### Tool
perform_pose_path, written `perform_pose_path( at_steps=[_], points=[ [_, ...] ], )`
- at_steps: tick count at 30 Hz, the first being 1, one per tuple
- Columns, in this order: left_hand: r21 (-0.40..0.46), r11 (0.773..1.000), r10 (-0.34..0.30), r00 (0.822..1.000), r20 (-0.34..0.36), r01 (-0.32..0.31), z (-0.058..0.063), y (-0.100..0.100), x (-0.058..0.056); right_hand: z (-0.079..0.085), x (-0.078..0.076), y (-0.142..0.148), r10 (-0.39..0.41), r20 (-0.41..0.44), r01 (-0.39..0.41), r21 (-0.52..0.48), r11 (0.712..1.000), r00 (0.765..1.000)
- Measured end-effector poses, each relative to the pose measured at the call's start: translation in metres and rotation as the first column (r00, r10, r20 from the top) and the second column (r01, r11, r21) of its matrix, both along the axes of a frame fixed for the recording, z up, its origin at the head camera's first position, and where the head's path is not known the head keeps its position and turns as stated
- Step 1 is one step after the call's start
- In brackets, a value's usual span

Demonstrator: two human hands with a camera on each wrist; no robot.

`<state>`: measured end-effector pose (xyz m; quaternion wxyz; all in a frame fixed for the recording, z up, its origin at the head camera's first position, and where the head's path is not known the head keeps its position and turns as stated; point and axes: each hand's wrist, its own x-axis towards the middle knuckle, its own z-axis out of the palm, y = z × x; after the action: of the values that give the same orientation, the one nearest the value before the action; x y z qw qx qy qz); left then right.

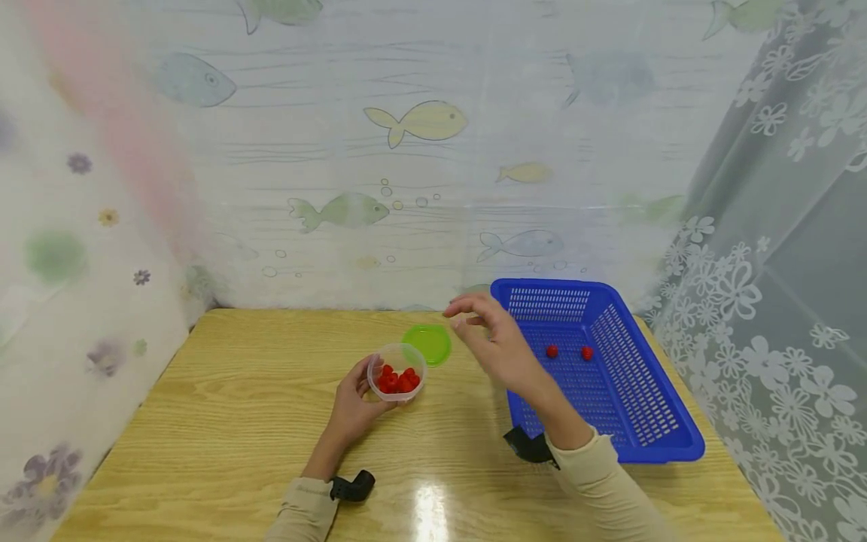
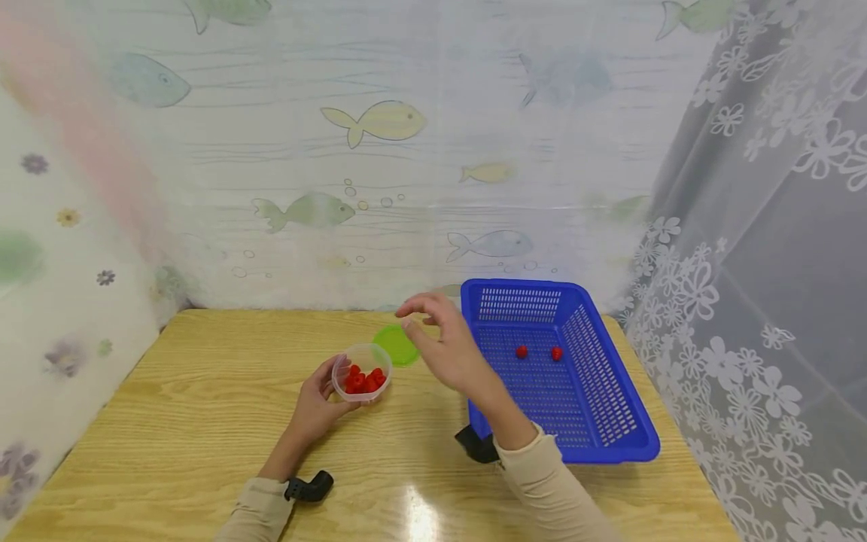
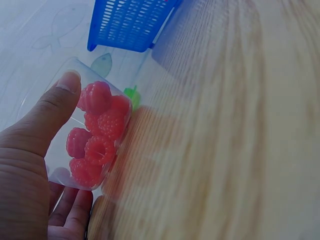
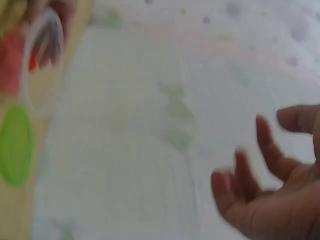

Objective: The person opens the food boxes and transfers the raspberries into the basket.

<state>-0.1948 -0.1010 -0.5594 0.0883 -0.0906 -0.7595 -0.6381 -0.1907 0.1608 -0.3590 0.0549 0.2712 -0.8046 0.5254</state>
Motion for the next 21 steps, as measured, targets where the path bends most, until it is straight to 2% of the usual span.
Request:
perform_pose_path(
  at_steps=[4, 8, 11, 17, 21],
  points=[
    [0.013, 1.000, -0.015, 1.000, 0.013, 0.015, 0.001, 0.000, 0.000, -0.031, 0.004, -0.033, -0.044, 0.050, 0.040, 0.080, 0.996, 0.998],
    [0.028, 0.999, -0.025, 1.000, 0.019, 0.025, 0.001, -0.001, 0.000, -0.067, -0.002, -0.057, -0.046, 0.170, 0.023, 0.134, 0.991, 0.984],
    [0.034, 0.999, -0.026, 1.000, 0.017, 0.025, 0.000, -0.001, 0.000, -0.088, -0.008, -0.068, -0.044, 0.244, 0.005, 0.157, 0.988, 0.969],
    [0.012, 1.000, -0.024, 1.000, -0.005, 0.024, -0.002, -0.002, -0.001, -0.117, -0.020, -0.082, -0.042, 0.301, -0.017, 0.191, 0.981, 0.953],
    [0.009, 0.999, -0.031, 0.999, -0.005, 0.031, 0.000, -0.003, 0.000, -0.132, -0.029, -0.087, -0.024, 0.302, -0.043, 0.215, 0.976, 0.953]
  ],
)
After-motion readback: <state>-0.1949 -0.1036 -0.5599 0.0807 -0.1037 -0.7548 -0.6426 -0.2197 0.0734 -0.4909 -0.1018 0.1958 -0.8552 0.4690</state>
